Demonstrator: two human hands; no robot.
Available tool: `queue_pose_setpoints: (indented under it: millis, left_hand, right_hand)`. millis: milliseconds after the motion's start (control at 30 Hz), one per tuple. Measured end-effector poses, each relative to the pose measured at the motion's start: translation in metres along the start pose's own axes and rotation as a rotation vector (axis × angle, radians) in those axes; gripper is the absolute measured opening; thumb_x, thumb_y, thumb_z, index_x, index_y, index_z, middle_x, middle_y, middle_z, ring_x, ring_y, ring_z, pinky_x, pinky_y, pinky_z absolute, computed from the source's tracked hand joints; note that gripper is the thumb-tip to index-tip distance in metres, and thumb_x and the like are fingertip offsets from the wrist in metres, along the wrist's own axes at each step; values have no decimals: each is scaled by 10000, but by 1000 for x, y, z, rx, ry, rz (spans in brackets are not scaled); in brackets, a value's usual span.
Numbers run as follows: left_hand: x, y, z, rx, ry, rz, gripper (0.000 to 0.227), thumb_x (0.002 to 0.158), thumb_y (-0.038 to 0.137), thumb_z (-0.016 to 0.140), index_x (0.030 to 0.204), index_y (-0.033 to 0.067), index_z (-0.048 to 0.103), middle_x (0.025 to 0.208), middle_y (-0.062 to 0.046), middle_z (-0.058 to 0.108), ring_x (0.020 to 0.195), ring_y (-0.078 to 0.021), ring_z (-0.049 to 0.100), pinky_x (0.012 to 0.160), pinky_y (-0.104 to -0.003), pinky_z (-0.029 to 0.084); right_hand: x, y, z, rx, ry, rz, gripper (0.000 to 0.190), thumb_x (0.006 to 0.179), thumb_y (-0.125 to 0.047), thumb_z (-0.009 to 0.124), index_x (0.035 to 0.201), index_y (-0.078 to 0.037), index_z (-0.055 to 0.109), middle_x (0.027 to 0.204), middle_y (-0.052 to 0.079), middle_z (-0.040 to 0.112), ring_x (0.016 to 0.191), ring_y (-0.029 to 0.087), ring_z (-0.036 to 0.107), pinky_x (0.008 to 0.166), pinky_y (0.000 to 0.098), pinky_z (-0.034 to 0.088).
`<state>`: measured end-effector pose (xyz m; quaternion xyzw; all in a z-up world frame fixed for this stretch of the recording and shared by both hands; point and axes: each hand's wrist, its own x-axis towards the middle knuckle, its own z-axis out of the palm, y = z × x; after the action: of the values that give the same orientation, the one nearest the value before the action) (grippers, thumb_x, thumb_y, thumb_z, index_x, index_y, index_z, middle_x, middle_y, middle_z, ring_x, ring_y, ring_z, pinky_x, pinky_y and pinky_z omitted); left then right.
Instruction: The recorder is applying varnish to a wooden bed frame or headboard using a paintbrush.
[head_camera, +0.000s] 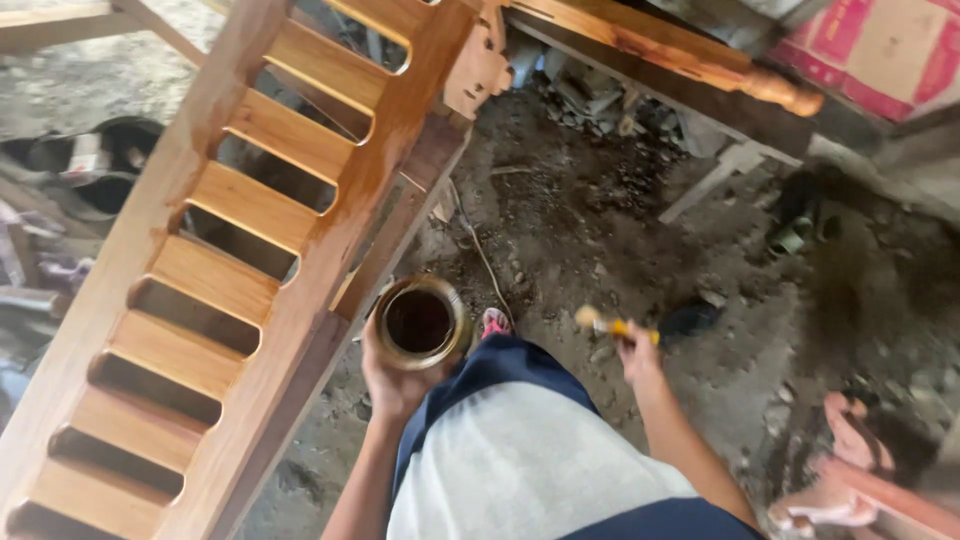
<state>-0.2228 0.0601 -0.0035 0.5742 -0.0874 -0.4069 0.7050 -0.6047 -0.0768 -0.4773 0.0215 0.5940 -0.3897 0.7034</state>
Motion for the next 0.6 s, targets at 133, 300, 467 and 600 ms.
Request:
queue_pose_setpoints:
  millis: [133,300,467,600]
  left_hand:
    - [-39,9,-31,-438,148,-236,687,909,589,571,1454,191,441,1367,-41,586,1224,-251,607,940,-547,548]
    - [-71,10,-62,50,163,300,919,791,537,856,1460,102,400,1359,-105,588,1199,-291,620,957,-541,505]
    - [-82,20,-91,596,167,662,1059,652,275,972,1506,35,393,1392,-91,612,1271,-234,634,1147,-390,515]
    - [-78,37,-114,322,130,512,1054,627,293,997,1453,54,387,1313,-92,612,1152,-231,640,989,-412,544]
  right_hand:
    - [0,27,-28,-207,85,32,217,877,-114,807,1037,-93,663,987,56,699,870,197,697,719,288,603]
    - [-7,7,26,-396,-6,-60,210,888,-106,808,1058,-42,702,1015,69,728,857,202,719,700,306,632]
    - [-33,3,83,-363,-143,-67,192,902,-129,796,1050,-49,702,1006,114,739,827,243,742,675,338,650]
    - [-75,32,113,-336,-163,-59,180,918,-135,780,1051,-47,697,1004,114,734,832,230,747,686,325,665]
